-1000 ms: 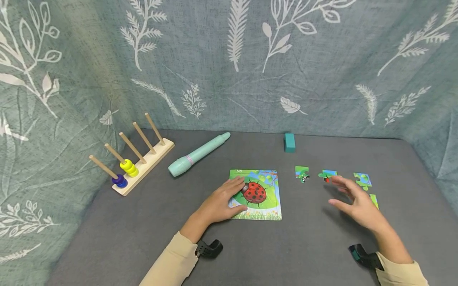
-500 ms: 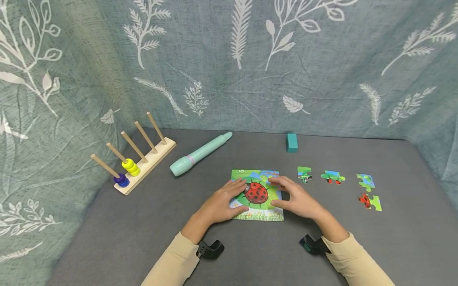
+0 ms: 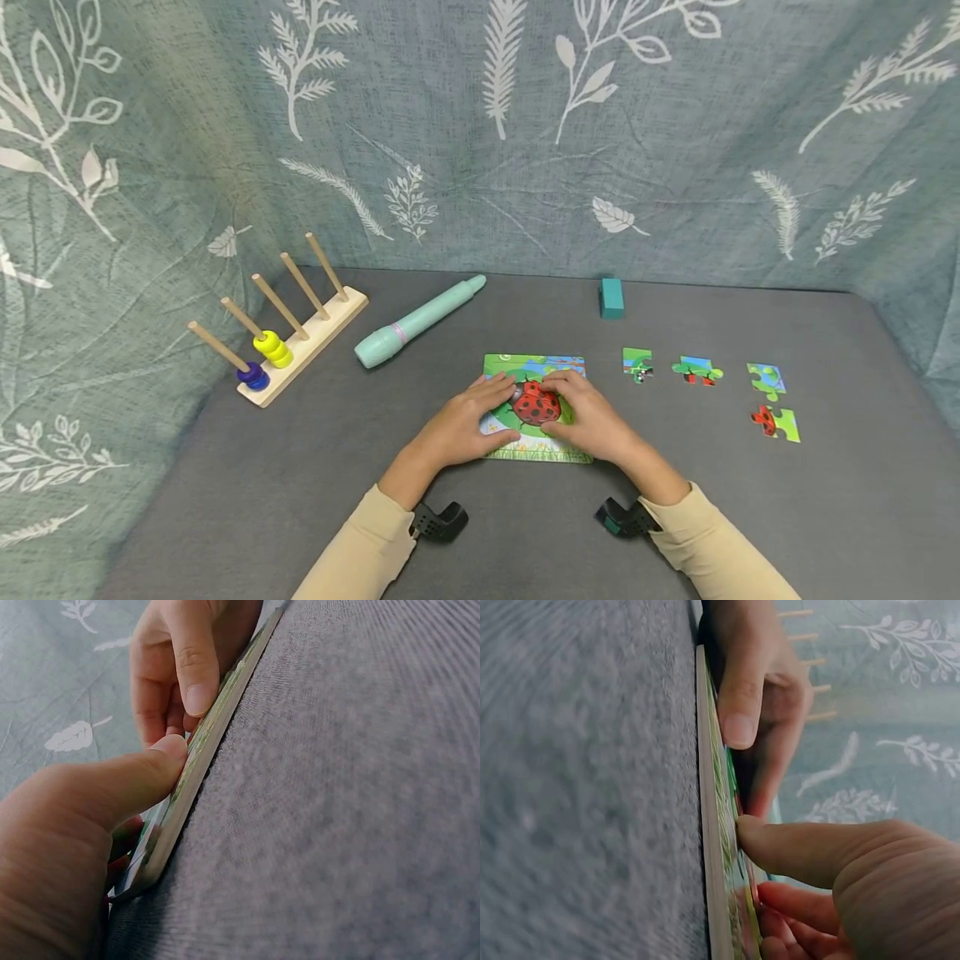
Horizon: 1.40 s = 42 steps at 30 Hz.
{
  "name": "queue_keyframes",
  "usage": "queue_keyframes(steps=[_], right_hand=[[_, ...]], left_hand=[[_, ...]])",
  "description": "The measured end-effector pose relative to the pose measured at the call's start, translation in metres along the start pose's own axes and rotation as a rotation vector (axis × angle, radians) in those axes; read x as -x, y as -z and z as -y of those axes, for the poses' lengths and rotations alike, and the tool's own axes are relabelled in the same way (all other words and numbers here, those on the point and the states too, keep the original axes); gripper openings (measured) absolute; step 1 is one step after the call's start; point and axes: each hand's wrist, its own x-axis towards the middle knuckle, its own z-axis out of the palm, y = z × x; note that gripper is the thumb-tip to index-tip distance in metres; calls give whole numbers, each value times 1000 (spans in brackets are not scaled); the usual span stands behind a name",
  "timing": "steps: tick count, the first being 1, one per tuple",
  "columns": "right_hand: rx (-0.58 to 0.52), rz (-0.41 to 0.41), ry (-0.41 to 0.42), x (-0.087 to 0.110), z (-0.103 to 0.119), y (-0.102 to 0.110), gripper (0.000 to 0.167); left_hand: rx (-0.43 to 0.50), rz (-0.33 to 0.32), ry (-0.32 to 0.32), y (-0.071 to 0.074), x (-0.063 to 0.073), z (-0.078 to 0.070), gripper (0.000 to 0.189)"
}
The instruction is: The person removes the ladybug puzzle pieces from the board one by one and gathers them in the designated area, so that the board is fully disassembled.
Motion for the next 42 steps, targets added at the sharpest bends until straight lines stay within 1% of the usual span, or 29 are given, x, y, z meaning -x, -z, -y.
queue_keyframes(steps=[4, 11, 19, 29, 35, 39, 42], right_hand=[[-10, -24, -9, 1, 2, -3, 48], [-67, -53, -43, 1, 3, -5, 50], [-73, -119, -45, 1, 4, -6, 44], [-61, -142, -44, 0, 5, -6, 44], [-106, -131, -41, -1, 7, -2, 42], [-126, -103, -47, 0, 5, 9, 41], [-112, -73, -58, 3, 2, 19, 42]], left_hand=[[5, -1, 5, 0, 0, 0, 64], [8, 1, 9, 0, 0, -1, 64], [-3, 7, -1, 1, -2, 0, 64], [-8, 3, 4, 1, -1, 1, 65], [-4, 7, 17, 2, 1, 1, 66], [4, 15, 27, 2, 0, 0, 66], [7, 20, 29, 1, 0, 0, 66]])
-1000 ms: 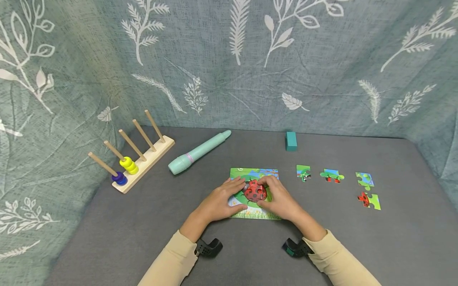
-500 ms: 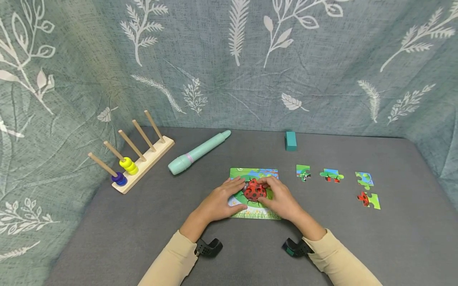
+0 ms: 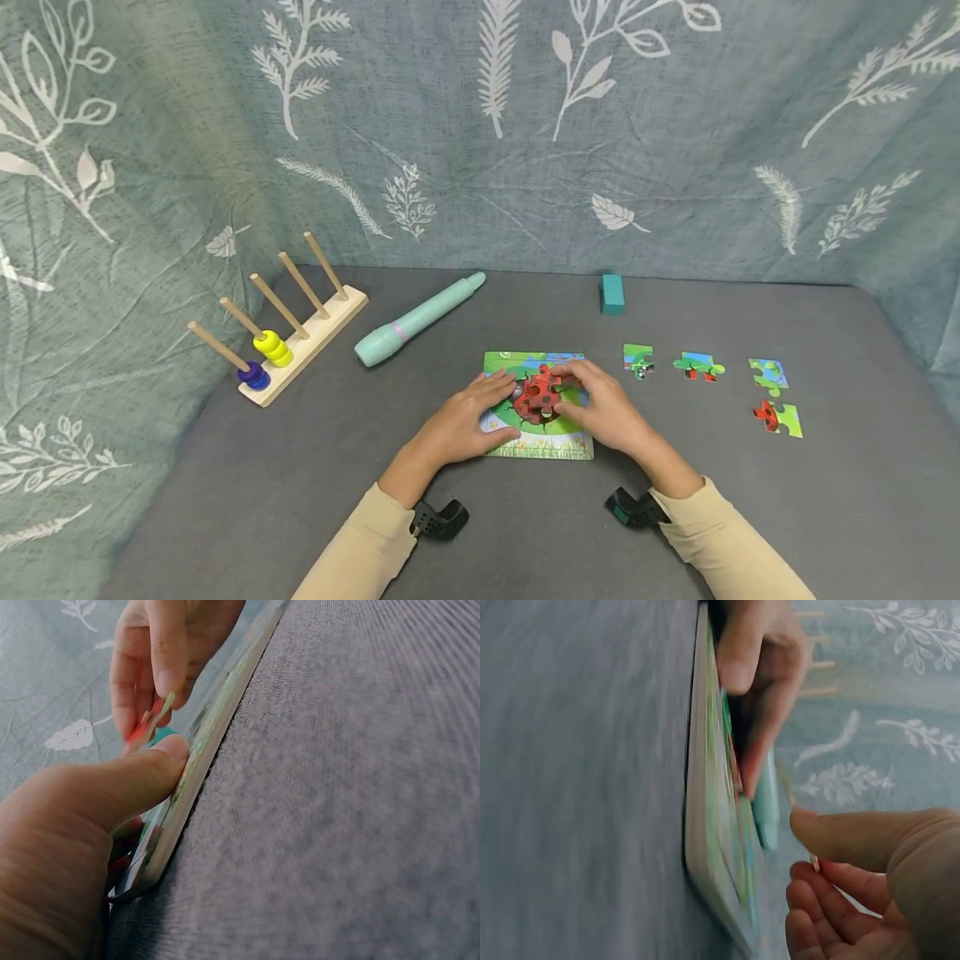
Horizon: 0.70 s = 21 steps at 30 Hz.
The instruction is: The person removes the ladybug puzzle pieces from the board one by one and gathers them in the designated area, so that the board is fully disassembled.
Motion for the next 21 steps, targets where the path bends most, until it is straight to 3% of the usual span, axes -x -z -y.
queue_keyframes(steps=[5, 11, 21], right_hand=[[65, 7, -26, 9, -9, 18, 44], [130, -63, -32, 30, -25, 44, 43], [212, -128, -116, 71, -52, 88, 44]], left_hand=[[7, -1, -7, -1, 0, 1, 66], [3, -15, -29, -2, 0, 3, 66], [-1, -25, -39, -3, 2, 4, 66]])
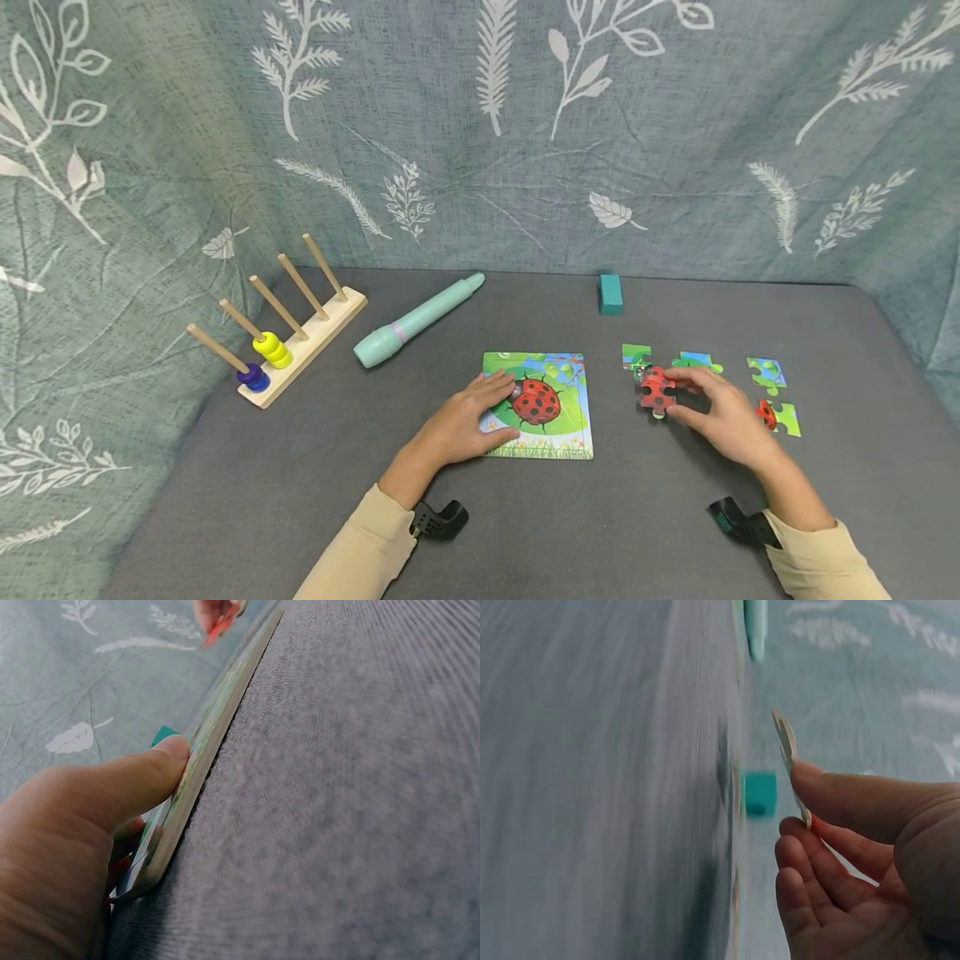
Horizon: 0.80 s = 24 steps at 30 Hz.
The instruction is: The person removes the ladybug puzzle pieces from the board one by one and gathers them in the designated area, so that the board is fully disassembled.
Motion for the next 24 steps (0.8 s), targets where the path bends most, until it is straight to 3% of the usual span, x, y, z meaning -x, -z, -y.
queue_keyframes(steps=[6, 13, 16, 24], right_hand=[[0, -19, -31, 18, -24, 21, 44], [13, 66, -110, 29, -42, 37, 45], [36, 75, -87, 29, -44, 38, 42], [116, -26, 63, 28, -46, 31, 40]], left_hand=[[5, -3, 1, -1, 0, 0, 66], [5, -4, 4, -1, 0, 0, 66], [2, -4, 5, 0, 0, -1, 65], [29, 17, 24, 3, -1, -2, 66]])
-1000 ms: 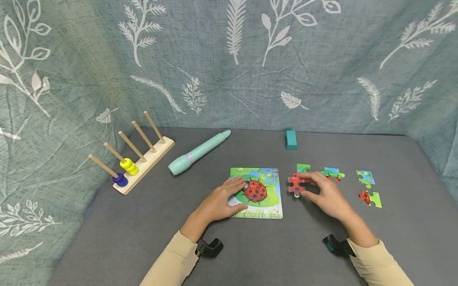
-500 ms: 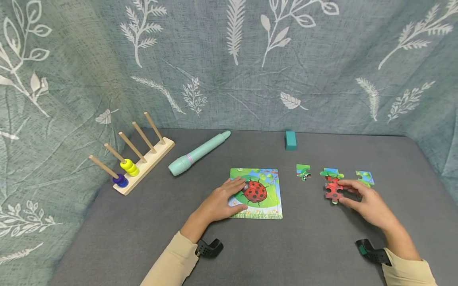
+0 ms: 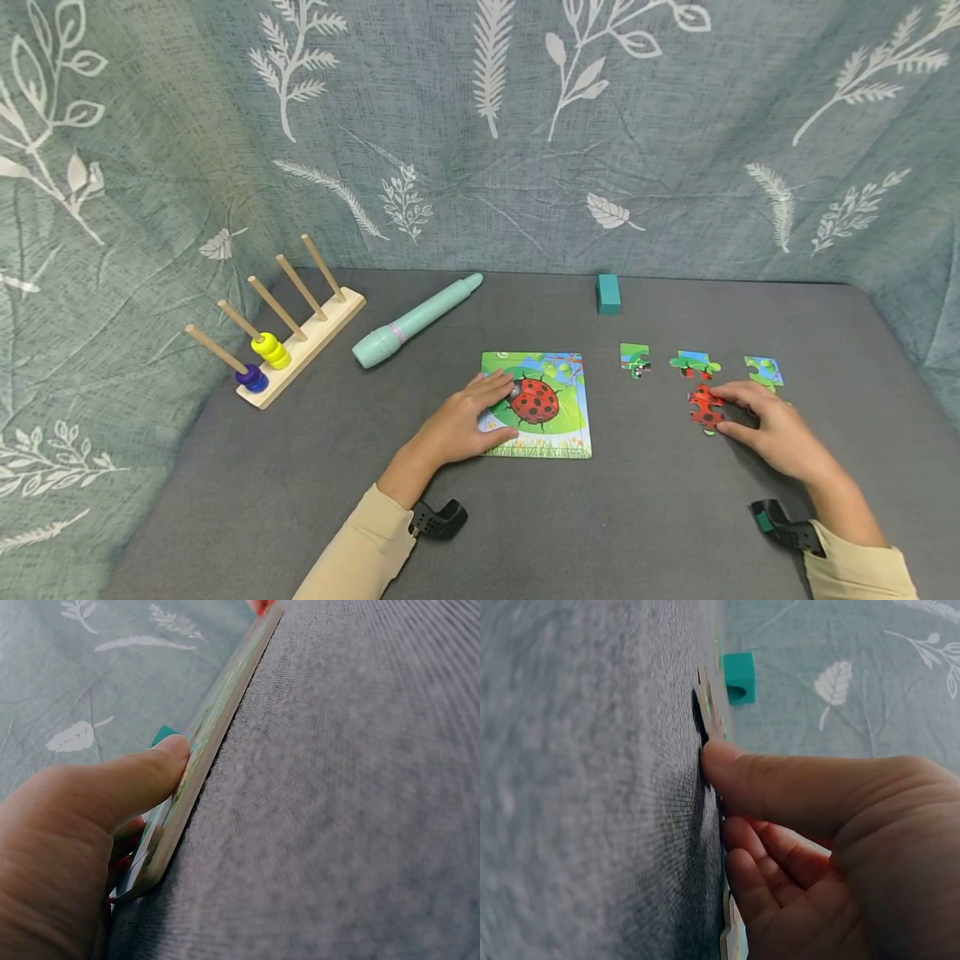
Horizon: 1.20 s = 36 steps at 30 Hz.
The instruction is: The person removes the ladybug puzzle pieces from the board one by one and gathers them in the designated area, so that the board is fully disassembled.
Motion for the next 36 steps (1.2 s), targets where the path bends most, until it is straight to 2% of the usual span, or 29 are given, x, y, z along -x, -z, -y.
queue_keyframes(steps=[8, 16, 23, 28, 36], right_hand=[[26, 44, -44, -1, 2, 2, 47], [-77, 46, -90, -2, 12, 5, 57], [-232, 64, -29, -11, 31, -7, 59], [-239, 124, -45, -20, 48, -17, 61], [-312, 206, 34, -44, 78, -46, 61]], left_hand=[[3, 3, 13, 1, 0, -1, 66], [-1, 18, 12, 2, -1, -1, 66], [20, 18, 14, 3, -1, -1, 67], [47, 5, 2, 3, 0, 0, 69], [40, -17, -45, 7, 3, 7, 74]])
